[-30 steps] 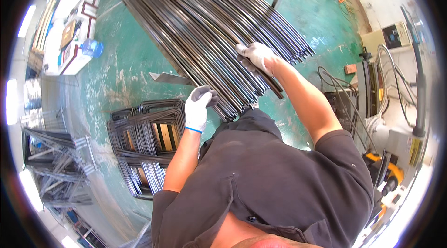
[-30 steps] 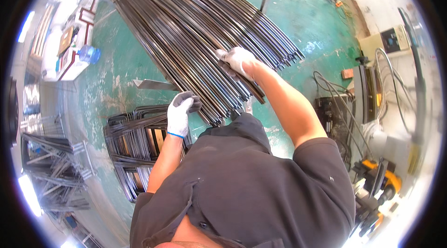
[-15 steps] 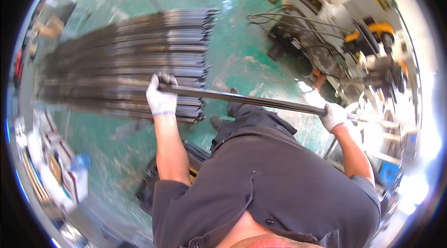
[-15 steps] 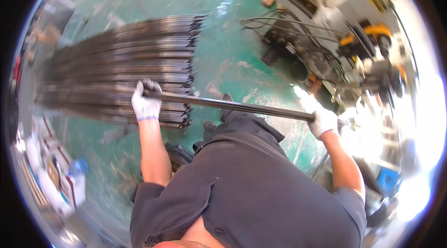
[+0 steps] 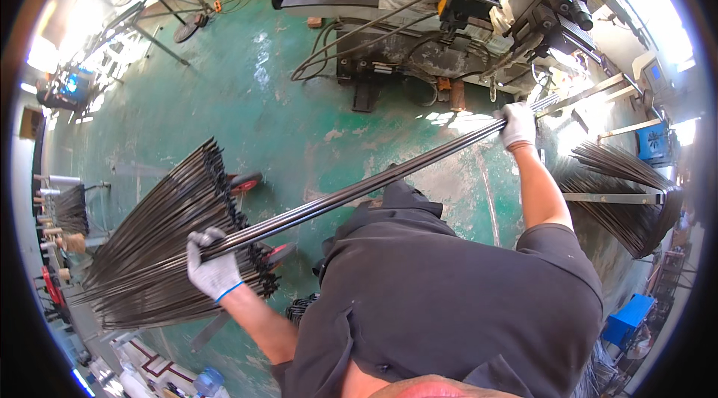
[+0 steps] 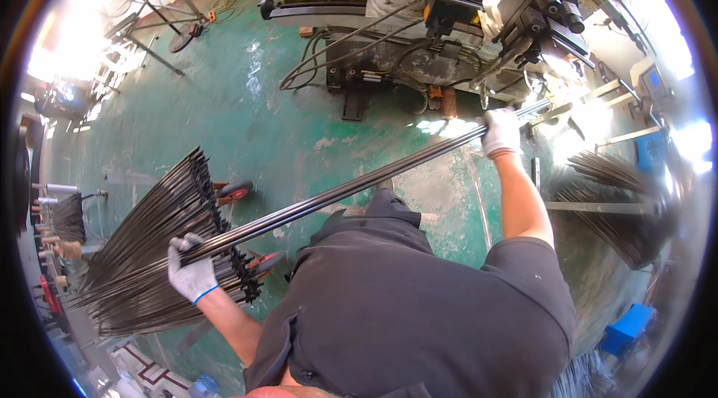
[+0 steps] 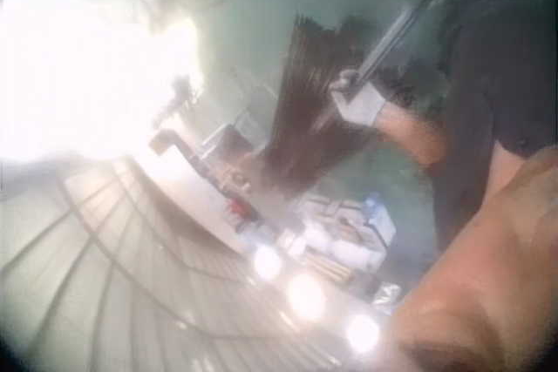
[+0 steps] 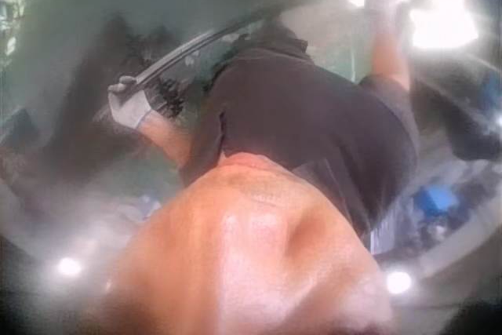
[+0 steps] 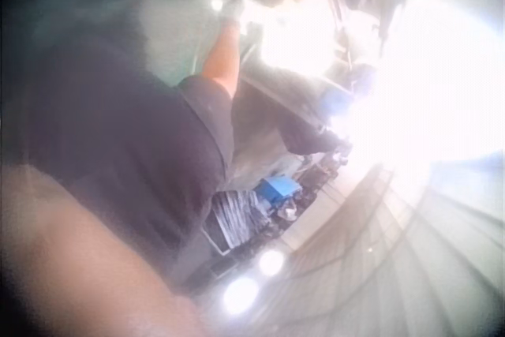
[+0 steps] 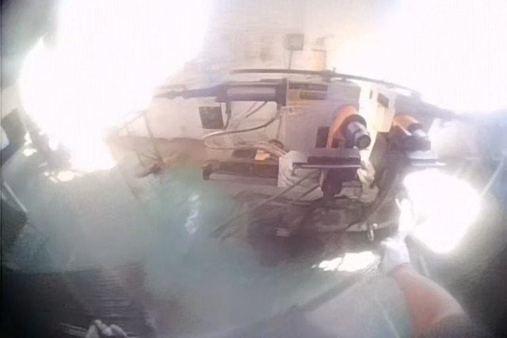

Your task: The person takes bent metal rods from a machine, places them onto a large stack on the floor, and then feeds a new bundle of straight rods into the machine's rollers to be bent.

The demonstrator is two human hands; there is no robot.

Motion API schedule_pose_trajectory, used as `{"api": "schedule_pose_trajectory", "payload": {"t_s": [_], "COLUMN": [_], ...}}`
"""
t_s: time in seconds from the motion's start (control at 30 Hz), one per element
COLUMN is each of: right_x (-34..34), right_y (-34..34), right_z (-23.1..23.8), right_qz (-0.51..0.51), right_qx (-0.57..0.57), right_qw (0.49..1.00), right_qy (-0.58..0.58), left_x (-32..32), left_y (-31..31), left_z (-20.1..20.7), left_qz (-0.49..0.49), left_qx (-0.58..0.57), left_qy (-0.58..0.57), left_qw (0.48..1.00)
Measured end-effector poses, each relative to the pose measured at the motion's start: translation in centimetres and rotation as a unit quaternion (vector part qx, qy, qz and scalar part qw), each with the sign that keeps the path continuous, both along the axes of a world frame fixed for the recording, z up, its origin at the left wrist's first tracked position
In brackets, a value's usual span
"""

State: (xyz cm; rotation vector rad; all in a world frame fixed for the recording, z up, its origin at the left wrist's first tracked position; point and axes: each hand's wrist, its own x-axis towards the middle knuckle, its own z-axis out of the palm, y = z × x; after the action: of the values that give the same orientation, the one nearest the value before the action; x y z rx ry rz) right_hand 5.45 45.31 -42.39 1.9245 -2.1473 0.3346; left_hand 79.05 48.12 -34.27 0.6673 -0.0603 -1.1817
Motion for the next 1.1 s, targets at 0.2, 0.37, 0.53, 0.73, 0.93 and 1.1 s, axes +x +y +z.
{"api": "schedule_pose_trajectory", "payload": {"t_s": [0.2,0.37,0.53,0.73,0.93,1.1], "right_x": [-12.4,8.7,1.3,-10.1,-12.9,-10.3], "right_y": [-1.8,-8.6,-12.6,-14.8,-21.2,-28.4], "right_z": [-6.8,8.3,6.5,5.5,4.6,6.1], "right_qz": [-0.379,-0.176,-0.124,-0.185,-0.197,-0.11], "right_qx": [-0.134,-0.157,-0.217,-0.348,-0.377,-0.33], "right_qw": [0.749,0.18,0.244,0.317,0.349,0.347], "right_qy": [-0.528,-0.955,-0.937,-0.863,-0.835,-0.871], "left_x": [-16.5,-31.2,-32.3,-25.4,-30.3,-35.3], "left_y": [-9.2,-16.0,-24.3,-35.7,-45.3,-51.6], "left_z": [2.9,3.7,6.0,6.1,-0.2,-1.5], "left_qz": [-0.081,-0.222,-0.334,-0.321,-0.32,-0.371], "left_qx": [-0.039,-0.062,-0.146,-0.168,-0.121,-0.075], "left_qy": [-0.004,-0.055,-0.049,-0.023,-0.086,-0.075], "left_qw": [0.996,0.972,0.93,0.932,0.936,0.923]}}
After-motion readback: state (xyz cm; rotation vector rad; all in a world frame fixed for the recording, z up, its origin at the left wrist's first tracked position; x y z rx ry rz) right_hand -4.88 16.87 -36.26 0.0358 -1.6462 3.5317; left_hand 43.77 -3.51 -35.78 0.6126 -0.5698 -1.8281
